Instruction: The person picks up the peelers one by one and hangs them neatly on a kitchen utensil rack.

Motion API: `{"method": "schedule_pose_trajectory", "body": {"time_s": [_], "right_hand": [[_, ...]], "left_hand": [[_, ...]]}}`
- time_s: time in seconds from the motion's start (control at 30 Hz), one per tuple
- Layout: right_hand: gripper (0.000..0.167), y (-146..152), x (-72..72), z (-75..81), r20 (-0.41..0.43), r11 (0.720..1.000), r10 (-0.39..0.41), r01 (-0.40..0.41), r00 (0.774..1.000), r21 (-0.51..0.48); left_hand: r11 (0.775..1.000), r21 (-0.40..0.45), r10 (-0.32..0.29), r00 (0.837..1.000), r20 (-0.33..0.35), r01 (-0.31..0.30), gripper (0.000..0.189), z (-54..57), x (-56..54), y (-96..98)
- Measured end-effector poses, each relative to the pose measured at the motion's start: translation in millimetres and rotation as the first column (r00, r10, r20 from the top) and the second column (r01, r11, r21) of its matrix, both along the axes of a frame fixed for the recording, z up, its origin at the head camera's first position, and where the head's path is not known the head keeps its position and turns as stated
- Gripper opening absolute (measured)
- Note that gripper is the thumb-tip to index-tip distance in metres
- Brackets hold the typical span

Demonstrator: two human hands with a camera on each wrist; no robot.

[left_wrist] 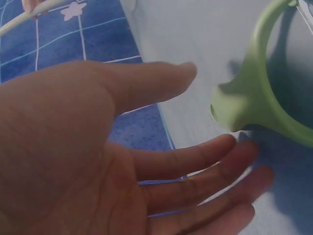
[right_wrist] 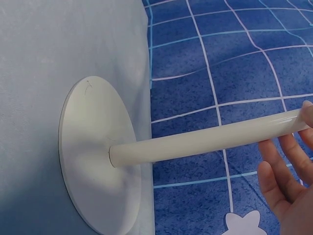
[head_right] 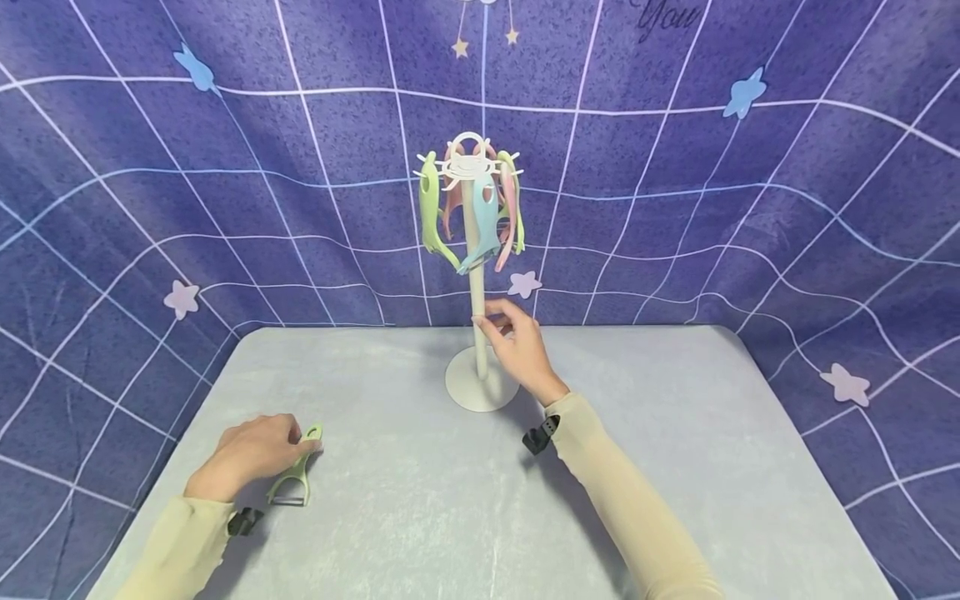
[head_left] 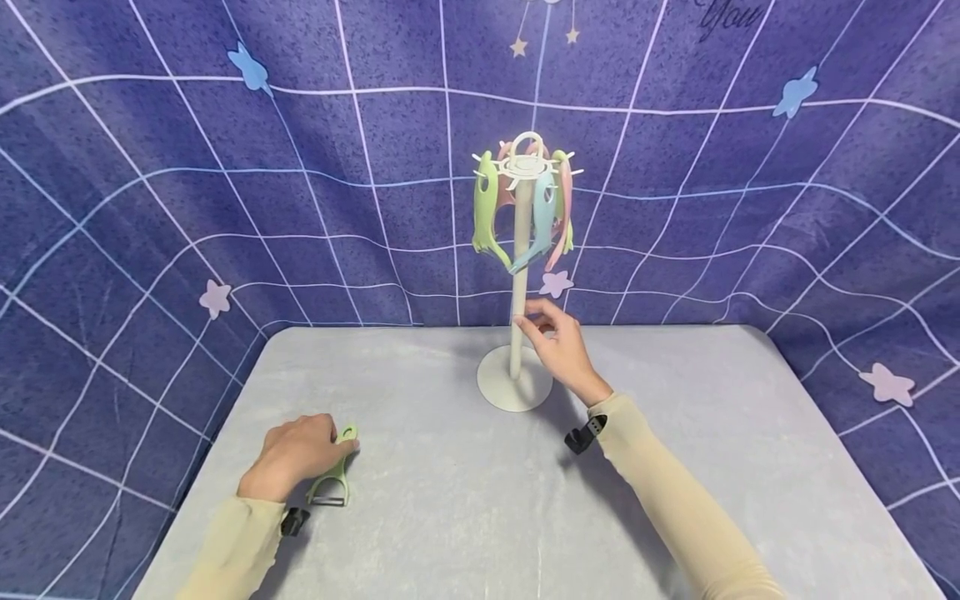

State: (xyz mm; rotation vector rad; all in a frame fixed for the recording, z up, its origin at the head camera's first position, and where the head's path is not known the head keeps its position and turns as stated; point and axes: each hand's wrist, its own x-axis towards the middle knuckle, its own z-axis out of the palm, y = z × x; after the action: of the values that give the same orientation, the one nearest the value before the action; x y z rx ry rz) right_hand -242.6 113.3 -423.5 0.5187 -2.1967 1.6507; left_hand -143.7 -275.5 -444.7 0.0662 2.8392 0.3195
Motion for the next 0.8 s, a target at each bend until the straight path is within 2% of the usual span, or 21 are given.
{"method": "schedule_pose_trajectory", "body": {"time_s": [0.13, 0.37, 0.6, 0.8], "right_hand": [[0.015, -0.4, 0.1, 0.6, -0.002, 1.0, 0.003, -0.003, 1.0, 0.004], [0.015, -0.1, 0.1, 2.2, -0.006, 1.0, -0.003, 0.003, 1.0, 0.008], [0.016, 3.5, -18.7, -20.1, 0.008, 1.0, -0.014, 0.014, 1.0, 0.023], [0.018, 6.4, -21.9, -26.9, -0.008, 0.999, -0.02, 0.02, 1.0, 0.036]], "left_hand": [[0.999, -0.03, -0.014, 1.0, 0.027, 0.015, 0.042, -3.2, 0.7, 0.6], [0.997, -0.056, -0.047, 0.999, 0.017, 0.048, 0.04, -3.9, -1.6, 3.3], [0.996, -0.059, -0.059, 0.998, 0.012, 0.06, 0.039, -5.4, -3.0, 4.3], [0.997, -0.055, -0.06, 0.998, 0.015, 0.061, 0.035, -7.7, -3.9, 3.3]]}}
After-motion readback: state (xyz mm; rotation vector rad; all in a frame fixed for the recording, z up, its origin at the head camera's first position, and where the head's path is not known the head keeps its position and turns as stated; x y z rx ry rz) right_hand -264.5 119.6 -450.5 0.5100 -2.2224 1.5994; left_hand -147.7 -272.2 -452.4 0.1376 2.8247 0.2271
